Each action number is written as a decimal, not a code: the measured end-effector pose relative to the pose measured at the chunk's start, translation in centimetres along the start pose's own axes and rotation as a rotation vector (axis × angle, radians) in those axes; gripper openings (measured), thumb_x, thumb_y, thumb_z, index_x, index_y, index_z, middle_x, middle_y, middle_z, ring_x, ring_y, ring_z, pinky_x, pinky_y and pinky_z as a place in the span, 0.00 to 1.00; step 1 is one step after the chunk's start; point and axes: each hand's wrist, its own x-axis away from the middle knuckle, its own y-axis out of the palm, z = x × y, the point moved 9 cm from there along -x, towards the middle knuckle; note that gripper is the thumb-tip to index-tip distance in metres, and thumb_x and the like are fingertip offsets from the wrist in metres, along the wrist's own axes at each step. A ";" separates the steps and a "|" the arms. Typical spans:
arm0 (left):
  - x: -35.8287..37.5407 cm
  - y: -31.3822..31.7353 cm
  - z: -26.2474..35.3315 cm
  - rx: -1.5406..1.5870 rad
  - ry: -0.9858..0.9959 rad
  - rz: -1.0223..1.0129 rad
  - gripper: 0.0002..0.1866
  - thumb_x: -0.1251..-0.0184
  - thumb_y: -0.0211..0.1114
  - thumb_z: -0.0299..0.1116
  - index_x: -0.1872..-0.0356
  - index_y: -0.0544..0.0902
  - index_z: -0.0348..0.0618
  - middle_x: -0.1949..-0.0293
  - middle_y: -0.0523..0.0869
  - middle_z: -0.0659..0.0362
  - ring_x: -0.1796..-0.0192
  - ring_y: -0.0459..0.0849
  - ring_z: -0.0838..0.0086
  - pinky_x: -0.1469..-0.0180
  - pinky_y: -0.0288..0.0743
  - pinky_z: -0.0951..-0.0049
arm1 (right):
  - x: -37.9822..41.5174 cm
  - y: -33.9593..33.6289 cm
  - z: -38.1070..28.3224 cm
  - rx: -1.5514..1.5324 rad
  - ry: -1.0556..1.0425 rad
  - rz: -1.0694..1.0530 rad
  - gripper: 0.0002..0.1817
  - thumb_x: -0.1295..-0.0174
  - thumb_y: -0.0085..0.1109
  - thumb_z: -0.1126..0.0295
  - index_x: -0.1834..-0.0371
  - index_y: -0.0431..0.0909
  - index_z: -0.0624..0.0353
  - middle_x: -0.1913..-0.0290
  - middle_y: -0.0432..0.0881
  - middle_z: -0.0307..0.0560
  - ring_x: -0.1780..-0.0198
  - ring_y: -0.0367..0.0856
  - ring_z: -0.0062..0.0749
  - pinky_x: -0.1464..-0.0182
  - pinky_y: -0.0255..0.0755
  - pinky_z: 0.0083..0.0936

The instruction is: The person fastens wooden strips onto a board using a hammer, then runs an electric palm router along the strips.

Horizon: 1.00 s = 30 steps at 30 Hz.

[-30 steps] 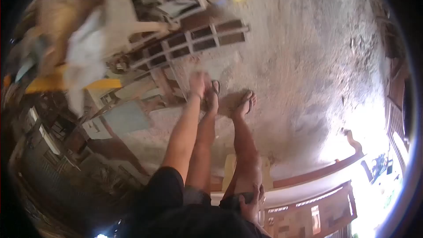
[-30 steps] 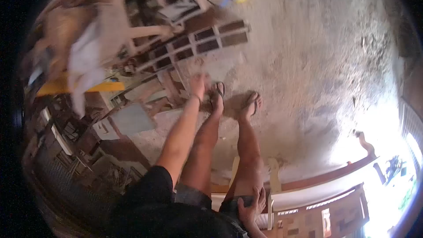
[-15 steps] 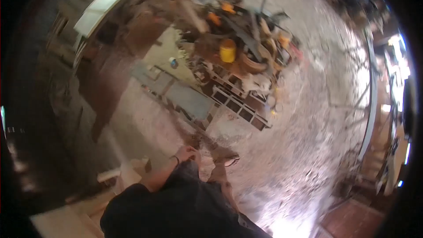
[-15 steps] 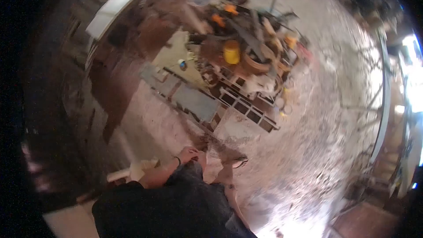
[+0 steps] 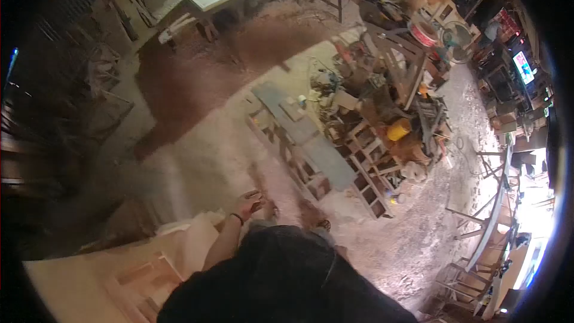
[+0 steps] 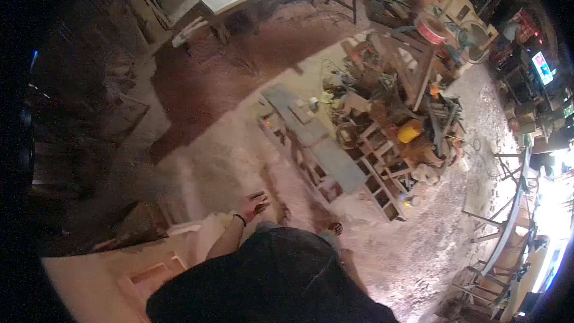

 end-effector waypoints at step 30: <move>-19.2 -36.0 34.1 -0.068 -0.038 0.521 0.12 0.38 0.71 0.32 0.56 0.85 0.39 0.65 0.88 0.54 0.65 0.87 0.70 0.64 0.80 0.68 | 6.6 55.2 -97.0 0.539 -0.791 -0.421 0.18 0.39 0.59 0.60 0.54 0.85 0.61 0.63 0.87 0.54 0.60 0.86 0.45 0.58 0.78 0.38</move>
